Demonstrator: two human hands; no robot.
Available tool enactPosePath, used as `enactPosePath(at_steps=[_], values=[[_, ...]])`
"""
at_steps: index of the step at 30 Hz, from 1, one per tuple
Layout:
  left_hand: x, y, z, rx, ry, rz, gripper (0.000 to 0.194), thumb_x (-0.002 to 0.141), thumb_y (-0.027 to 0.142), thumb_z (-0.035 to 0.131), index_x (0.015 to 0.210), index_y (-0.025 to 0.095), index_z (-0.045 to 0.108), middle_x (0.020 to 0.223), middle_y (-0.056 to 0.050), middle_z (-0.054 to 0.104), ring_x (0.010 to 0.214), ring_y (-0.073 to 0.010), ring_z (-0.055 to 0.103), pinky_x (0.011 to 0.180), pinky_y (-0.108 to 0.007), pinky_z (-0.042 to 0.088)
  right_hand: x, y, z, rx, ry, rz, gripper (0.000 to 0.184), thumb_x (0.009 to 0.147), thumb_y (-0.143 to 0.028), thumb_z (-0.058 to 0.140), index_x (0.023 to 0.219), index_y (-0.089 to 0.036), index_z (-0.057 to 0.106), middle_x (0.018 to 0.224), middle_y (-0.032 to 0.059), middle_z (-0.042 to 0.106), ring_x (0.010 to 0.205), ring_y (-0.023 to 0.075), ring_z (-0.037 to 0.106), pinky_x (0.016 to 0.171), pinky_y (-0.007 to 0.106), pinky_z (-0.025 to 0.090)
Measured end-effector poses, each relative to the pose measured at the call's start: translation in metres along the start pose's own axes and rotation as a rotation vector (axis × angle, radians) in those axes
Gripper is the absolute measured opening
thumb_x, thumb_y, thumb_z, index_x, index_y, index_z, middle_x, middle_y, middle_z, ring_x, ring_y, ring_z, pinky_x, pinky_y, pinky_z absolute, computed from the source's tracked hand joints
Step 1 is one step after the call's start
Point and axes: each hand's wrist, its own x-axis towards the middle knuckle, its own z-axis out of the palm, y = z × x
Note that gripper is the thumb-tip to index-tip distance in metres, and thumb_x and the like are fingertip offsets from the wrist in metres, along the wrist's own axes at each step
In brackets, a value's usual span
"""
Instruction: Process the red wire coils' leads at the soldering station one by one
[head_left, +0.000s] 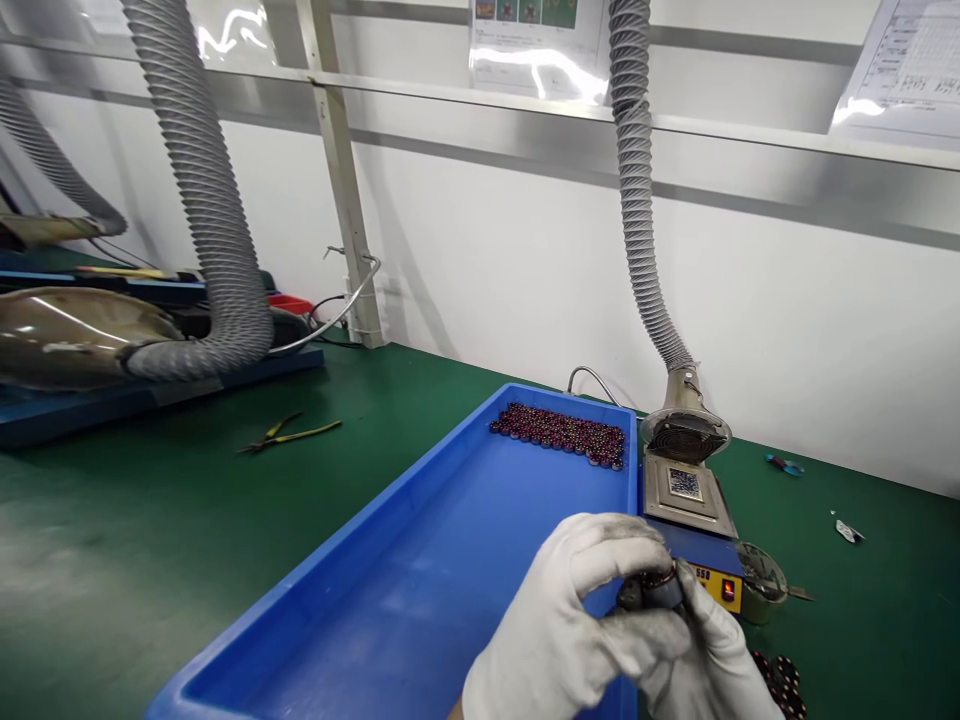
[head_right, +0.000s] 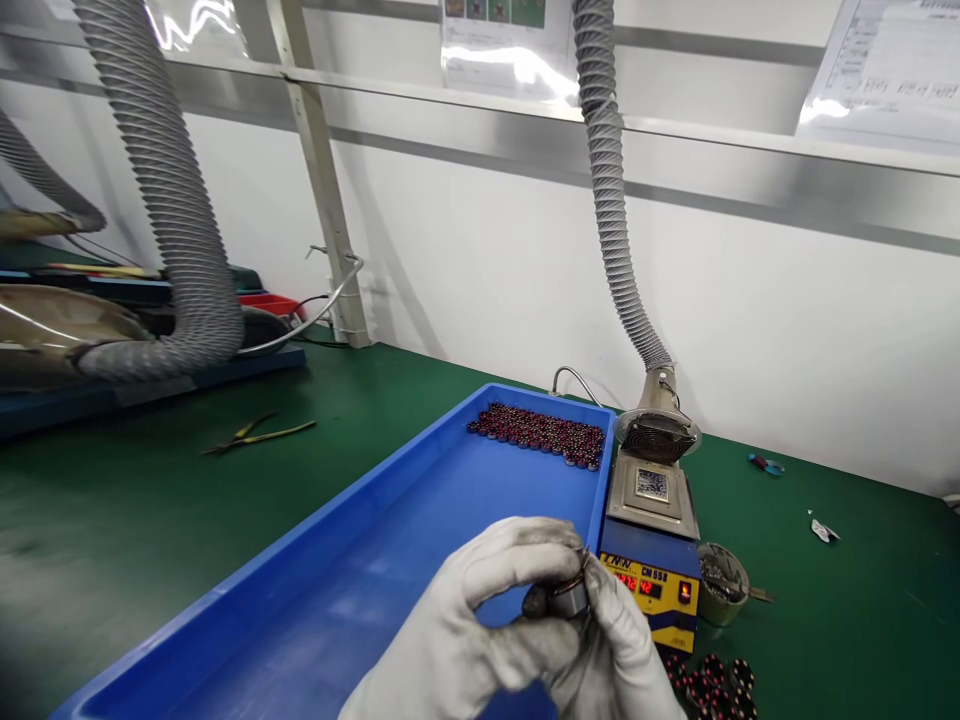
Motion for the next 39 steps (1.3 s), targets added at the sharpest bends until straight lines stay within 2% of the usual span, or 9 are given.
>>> enactPosePath(at_steps=[5,9,13,15,21,25,27,31,39], values=[[0.003,0.001,0.0,0.191,-0.025,0.068,0.042,0.068,0.002,0.061,0.103,0.025,0.056,0.096,-0.002,0.065,0.09,-0.0187,0.059,0.08,-0.033,0.046,0.005,0.005,0.0,0.264,-0.014,0.005,0.021,0.067,-0.035,0.073,0.084,-0.025,0.067,0.08,-0.0015,0.069,0.077,0.0132,0.062,0.06,0.023,0.049],[0.008,0.0,-0.001,0.212,0.011,0.234,0.015,0.081,0.018,0.054,0.095,0.021,0.058,0.08,-0.005,0.068,0.072,-0.0179,0.063,0.067,-0.03,0.048,0.007,0.012,-0.002,0.306,-0.016,0.007,0.02,0.066,-0.037,0.073,0.081,-0.025,0.067,0.084,-0.001,0.07,0.074,0.0122,0.062,0.057,0.022,0.048],[0.011,0.001,-0.007,0.145,0.012,0.251,0.02,0.074,0.028,0.067,0.091,0.019,0.063,0.076,-0.007,0.07,0.066,-0.0185,0.064,0.065,-0.029,0.049,0.003,0.009,0.005,0.282,0.012,0.06,0.022,0.061,-0.038,0.077,0.076,-0.023,0.069,0.087,0.0001,0.071,0.075,0.0129,0.064,0.061,0.022,0.05],[0.011,0.001,-0.007,0.039,0.017,0.169,0.02,0.07,0.025,0.07,0.089,0.019,0.066,0.076,-0.007,0.07,0.068,-0.0187,0.064,0.066,-0.028,0.05,0.0,0.005,0.013,0.28,0.037,0.078,0.02,0.059,-0.034,0.079,0.073,-0.023,0.069,0.085,-0.0008,0.072,0.074,0.0113,0.064,0.065,0.021,0.051],[0.004,-0.005,0.0,-0.5,0.177,-0.377,0.015,0.056,0.009,0.069,0.061,0.023,0.073,0.078,-0.004,0.072,0.069,-0.0187,0.065,0.06,-0.022,0.051,-0.003,-0.003,0.025,0.174,-0.02,0.088,0.023,0.059,-0.025,0.08,0.079,-0.021,0.068,0.069,-0.0007,0.07,0.063,0.0111,0.065,0.059,0.022,0.051],[0.004,0.001,-0.01,-0.654,0.427,-0.458,0.01,0.06,0.014,0.067,0.06,0.022,0.072,0.068,-0.003,0.072,0.069,-0.0189,0.065,0.059,-0.022,0.051,0.0,-0.005,0.015,0.156,-0.071,0.142,0.021,0.06,-0.028,0.079,0.074,-0.022,0.066,0.071,0.0021,0.071,0.059,0.0122,0.066,0.054,0.021,0.05],[0.005,0.005,-0.016,-0.594,0.332,-0.499,0.016,0.056,0.012,0.069,0.069,0.021,0.073,0.079,-0.005,0.073,0.072,-0.02,0.065,0.058,-0.023,0.051,0.0,-0.007,0.011,0.156,-0.079,0.121,0.02,0.06,-0.027,0.079,0.075,-0.023,0.066,0.074,0.0022,0.072,0.059,0.0124,0.066,0.054,0.021,0.05],[0.007,0.009,-0.017,-0.501,-0.049,-0.579,0.022,0.054,0.005,0.064,0.069,0.019,0.073,0.084,-0.005,0.07,0.076,-0.0194,0.062,0.065,-0.024,0.049,-0.002,-0.006,0.012,0.144,-0.027,0.074,0.022,0.06,-0.023,0.079,0.079,-0.024,0.067,0.073,0.0004,0.071,0.06,0.0106,0.066,0.057,0.019,0.051],[-0.001,0.012,-0.002,-0.669,0.118,-0.498,0.011,0.063,0.01,0.058,0.059,0.017,0.065,0.067,-0.002,0.062,0.066,-0.0149,0.056,0.06,-0.023,0.044,0.002,0.001,0.012,0.062,-0.065,0.022,0.026,0.057,-0.033,0.08,0.075,-0.022,0.066,0.07,0.0017,0.068,0.062,0.0158,0.065,0.059,0.029,0.053]])
